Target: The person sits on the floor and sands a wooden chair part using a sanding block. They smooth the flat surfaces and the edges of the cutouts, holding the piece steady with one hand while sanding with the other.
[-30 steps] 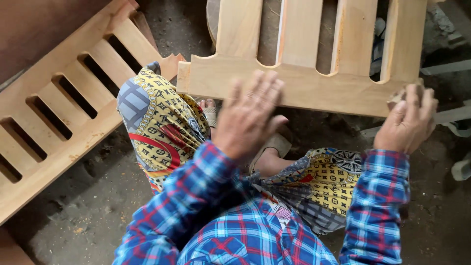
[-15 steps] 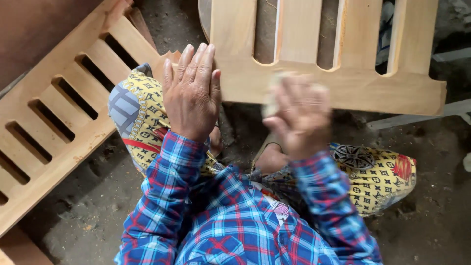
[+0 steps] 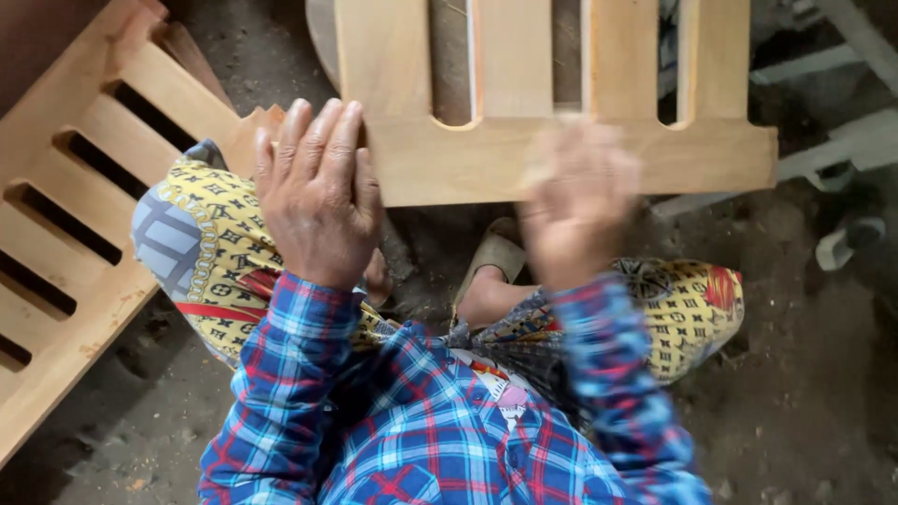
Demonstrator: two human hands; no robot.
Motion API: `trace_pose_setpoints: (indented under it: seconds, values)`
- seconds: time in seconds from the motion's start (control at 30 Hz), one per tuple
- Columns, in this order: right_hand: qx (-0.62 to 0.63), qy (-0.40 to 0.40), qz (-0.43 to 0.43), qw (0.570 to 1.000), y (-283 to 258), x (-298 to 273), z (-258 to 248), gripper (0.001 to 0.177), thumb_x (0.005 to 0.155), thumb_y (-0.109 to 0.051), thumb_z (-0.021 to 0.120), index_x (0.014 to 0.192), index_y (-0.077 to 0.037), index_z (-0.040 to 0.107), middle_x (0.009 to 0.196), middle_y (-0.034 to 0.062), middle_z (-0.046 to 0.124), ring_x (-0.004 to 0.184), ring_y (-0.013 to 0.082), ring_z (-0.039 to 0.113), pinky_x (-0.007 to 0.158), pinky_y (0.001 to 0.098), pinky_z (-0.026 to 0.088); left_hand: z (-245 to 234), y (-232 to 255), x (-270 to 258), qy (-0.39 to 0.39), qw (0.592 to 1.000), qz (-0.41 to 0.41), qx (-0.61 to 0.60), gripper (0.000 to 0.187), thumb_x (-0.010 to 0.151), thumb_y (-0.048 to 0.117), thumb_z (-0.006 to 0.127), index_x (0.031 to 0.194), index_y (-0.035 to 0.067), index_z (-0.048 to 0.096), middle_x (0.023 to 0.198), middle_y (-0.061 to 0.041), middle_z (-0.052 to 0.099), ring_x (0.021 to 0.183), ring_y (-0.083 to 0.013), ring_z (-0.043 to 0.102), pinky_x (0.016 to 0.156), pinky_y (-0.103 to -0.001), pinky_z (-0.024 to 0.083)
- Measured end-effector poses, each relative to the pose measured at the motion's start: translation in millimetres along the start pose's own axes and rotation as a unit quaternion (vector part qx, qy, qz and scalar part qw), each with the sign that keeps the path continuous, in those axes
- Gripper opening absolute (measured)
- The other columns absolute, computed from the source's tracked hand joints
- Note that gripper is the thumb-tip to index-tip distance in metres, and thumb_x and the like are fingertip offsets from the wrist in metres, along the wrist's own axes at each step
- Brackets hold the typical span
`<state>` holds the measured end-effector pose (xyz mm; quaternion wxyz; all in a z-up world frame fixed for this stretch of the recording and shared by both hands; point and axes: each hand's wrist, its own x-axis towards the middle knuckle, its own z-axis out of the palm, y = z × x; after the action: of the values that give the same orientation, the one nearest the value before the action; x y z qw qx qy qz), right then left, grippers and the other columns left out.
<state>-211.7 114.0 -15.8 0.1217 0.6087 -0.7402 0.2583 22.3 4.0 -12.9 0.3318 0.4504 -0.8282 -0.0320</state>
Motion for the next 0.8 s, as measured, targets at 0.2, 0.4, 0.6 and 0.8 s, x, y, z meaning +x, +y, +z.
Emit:
trace_pose_setpoints:
  seconds: [0.2,0.4,0.6,0.8]
  values:
    - [0.095,-0.159,-0.093,0.978,-25.4,-9.9,-1.9,0.054,0.104,-0.045,0.059,0.149,-0.015,0.056,0.160,0.0106,0.043,0.153,0.0367,0.034,0.124,0.0577,0.021,-0.5,-6.7,-6.3,-0.006,1.000,-0.006,-0.003,0.034,0.104,0.014,0.058,0.136,0.010,0.070,0.137,-0.009,0.070,0.132,-0.0318,0.059,0.116,-0.047,0.031]
    - [-0.054,-0.004,-0.012,0.998,179.6,-21.6,-25.4,0.035,0.117,-0.018,0.055,0.144,0.001,0.066,0.148,0.0245,0.057,0.134,0.0479,0.053,0.111,0.0598,0.040,1.0,-5.6,-5.1,0.016,1.000,-0.005,0.002,0.031,0.105,0.012,0.058,0.132,0.010,0.072,0.133,-0.007,0.071,0.128,-0.0313,0.061,0.114,-0.047,0.033]
    - [-0.119,-0.014,0.138,0.983,177.3,-35.1,-6.4,0.040,0.113,-0.018,0.061,0.153,-0.013,0.055,0.157,0.0169,0.045,0.142,0.0465,0.039,0.112,0.0660,0.029,-0.2,-1.2,-2.4,0.000,1.000,-0.015,0.001,0.033,0.105,0.013,0.059,0.136,0.010,0.069,0.134,-0.008,0.070,0.130,-0.0347,0.058,0.113,-0.052,0.034]
    - [0.053,-0.114,-0.004,0.992,-44.9,-25.5,6.3,0.054,0.108,-0.052,0.044,0.153,-0.023,0.049,0.164,0.0096,0.038,0.155,0.0399,0.032,0.126,0.0677,0.023,-2.8,-1.1,0.9,0.031,0.999,0.023,-0.017,0.027,0.109,0.010,0.058,0.131,0.005,0.072,0.130,-0.013,0.073,0.126,-0.0387,0.061,0.111,-0.051,0.038]
